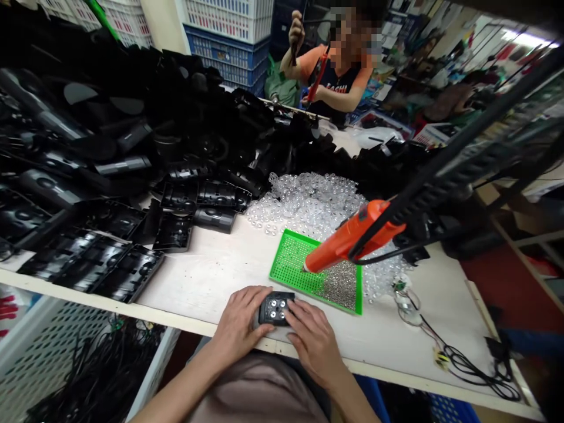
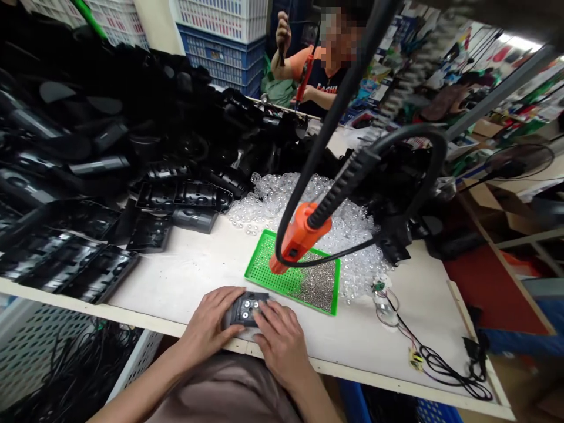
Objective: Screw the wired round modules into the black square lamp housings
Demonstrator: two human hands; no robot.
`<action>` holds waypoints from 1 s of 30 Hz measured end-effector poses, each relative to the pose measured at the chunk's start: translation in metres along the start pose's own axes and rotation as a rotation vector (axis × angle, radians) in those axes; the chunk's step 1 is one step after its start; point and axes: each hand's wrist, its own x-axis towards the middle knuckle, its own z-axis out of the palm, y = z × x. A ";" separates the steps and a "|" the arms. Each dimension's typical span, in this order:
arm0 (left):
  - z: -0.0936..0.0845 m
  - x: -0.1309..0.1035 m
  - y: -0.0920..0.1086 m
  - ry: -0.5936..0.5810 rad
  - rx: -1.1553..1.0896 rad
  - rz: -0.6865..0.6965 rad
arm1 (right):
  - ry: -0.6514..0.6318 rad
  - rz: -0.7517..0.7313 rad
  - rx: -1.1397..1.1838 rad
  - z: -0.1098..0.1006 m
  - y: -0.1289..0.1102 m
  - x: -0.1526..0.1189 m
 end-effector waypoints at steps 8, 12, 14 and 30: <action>-0.026 0.078 -0.001 0.020 0.096 -0.341 | 0.568 0.472 0.484 -0.052 0.016 0.079; -0.023 0.130 -0.003 -0.262 0.211 -0.303 | 0.436 0.474 0.694 -0.046 0.012 0.128; -0.019 0.136 -0.002 -0.285 0.219 -0.284 | 0.431 0.486 0.706 -0.045 0.016 0.136; 0.007 -0.010 0.003 0.079 0.093 0.212 | 0.339 0.488 1.103 0.000 0.021 0.122</action>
